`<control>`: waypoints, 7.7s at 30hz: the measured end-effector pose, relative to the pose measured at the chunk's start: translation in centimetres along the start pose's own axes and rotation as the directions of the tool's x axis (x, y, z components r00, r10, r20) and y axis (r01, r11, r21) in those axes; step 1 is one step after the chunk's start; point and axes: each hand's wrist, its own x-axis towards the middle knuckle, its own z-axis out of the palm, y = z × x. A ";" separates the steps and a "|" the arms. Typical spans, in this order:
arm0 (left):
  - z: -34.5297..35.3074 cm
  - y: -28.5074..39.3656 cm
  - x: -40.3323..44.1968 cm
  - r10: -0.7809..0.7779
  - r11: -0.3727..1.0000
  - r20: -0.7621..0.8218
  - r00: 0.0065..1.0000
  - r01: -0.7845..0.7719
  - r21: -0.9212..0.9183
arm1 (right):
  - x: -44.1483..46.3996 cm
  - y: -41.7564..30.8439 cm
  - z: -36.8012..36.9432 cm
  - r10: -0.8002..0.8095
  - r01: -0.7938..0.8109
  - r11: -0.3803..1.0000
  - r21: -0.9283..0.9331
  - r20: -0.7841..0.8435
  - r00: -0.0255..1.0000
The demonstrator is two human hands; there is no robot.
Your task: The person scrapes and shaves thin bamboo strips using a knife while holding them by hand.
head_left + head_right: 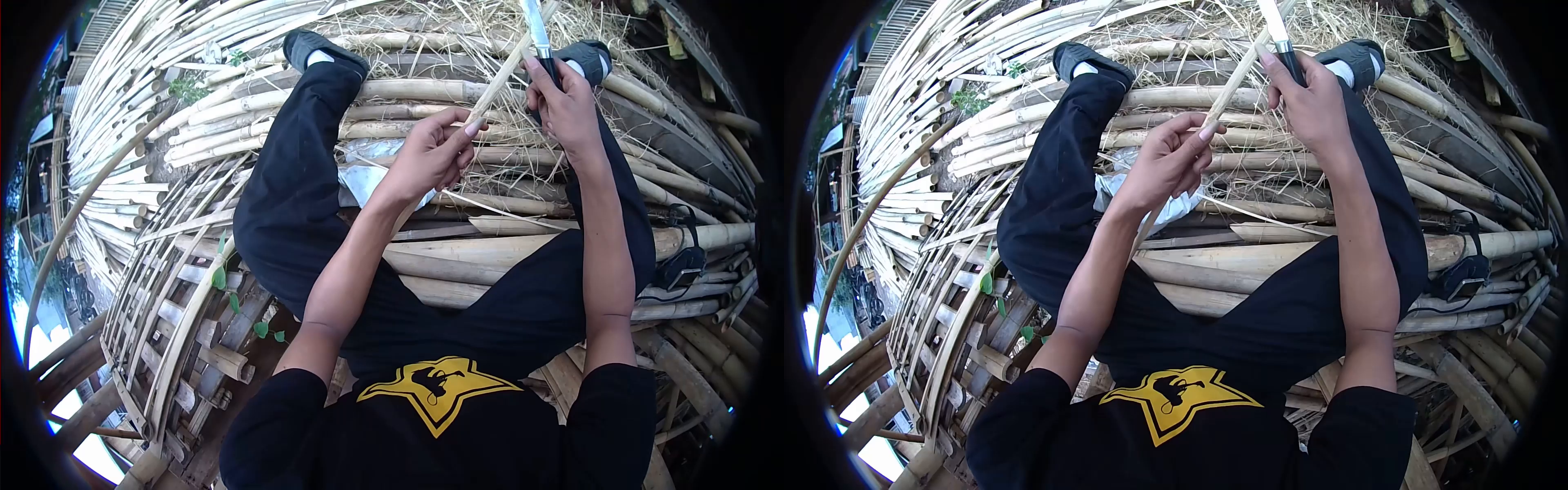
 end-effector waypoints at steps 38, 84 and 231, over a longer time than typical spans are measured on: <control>-3.4 -4.4 -2.1 -0.176 0.830 -0.027 0.984 0.134 -0.542 | 0.2 9.7 1.7 -0.133 0.311 0.600 -0.737 0.291 0.947; -3.2 -4.4 -1.5 -0.106 0.512 0.202 0.974 0.228 -0.828 | -3.1 5.9 4.2 -0.084 0.358 0.740 -0.569 0.450 0.889; -2.3 -5.3 -1.1 -0.092 0.931 -0.174 0.980 0.023 -0.365 | -3.3 8.0 5.7 -0.034 0.188 0.861 -0.472 0.316 0.948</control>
